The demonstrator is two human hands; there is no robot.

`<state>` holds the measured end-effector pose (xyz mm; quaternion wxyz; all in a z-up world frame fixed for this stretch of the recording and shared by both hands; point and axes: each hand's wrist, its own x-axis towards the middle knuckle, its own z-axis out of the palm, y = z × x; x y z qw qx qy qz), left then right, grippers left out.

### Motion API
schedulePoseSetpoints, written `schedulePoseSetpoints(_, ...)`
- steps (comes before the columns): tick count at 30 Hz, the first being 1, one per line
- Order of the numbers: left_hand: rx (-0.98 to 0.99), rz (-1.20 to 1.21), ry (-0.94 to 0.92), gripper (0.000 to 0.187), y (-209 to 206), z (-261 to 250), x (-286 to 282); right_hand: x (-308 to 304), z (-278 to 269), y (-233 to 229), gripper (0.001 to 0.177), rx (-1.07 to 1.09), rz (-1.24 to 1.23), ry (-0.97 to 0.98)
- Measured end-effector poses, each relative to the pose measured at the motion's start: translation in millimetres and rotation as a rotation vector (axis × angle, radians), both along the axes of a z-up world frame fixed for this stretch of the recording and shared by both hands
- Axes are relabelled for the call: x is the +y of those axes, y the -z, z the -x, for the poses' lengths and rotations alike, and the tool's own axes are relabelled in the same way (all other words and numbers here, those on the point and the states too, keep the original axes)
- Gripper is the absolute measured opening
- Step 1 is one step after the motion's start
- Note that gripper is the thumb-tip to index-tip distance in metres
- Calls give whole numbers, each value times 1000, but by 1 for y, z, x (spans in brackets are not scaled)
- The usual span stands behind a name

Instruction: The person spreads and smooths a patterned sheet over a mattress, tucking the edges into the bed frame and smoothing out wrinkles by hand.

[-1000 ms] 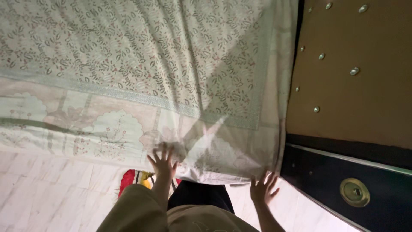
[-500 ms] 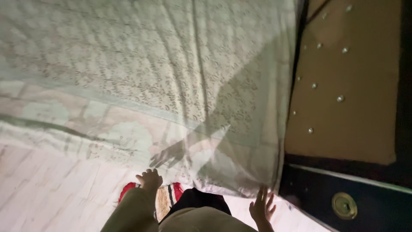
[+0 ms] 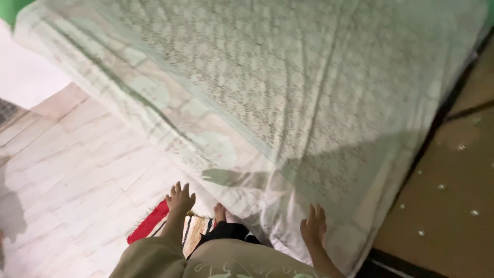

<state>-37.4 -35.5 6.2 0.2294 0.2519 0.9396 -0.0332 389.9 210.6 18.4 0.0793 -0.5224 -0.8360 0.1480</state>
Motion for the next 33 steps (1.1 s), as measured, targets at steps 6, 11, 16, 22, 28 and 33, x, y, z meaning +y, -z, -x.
schedulePoseSetpoints(6, 216, -271, -88, 86, -6, 100, -22, 21, 140, -7, 69, -18, -1, -44)
schedulePoseSetpoints(11, 308, -395, -56, 84, -33, 213, -29, 11, 265, -3, 72, 120, -42, -148)
schedulePoseSetpoints(16, 341, -418, -48, 83, -74, 301, -36, -2, 379, -8, 70, 221, -60, -225)
schedulePoseSetpoints(22, 357, -445, -60, 82, -109, 378, -36, -8, 480, -20, 66, 266, 19, -349)
schedulePoseSetpoints(28, 344, -451, -98, 81, -112, 449, -43, -2, 569, -12, 65, 282, -79, -410)
schedulePoseSetpoints(33, 339, -440, -133, 80, -104, 538, -54, 6, 673, -8, 62, 247, -101, -428)
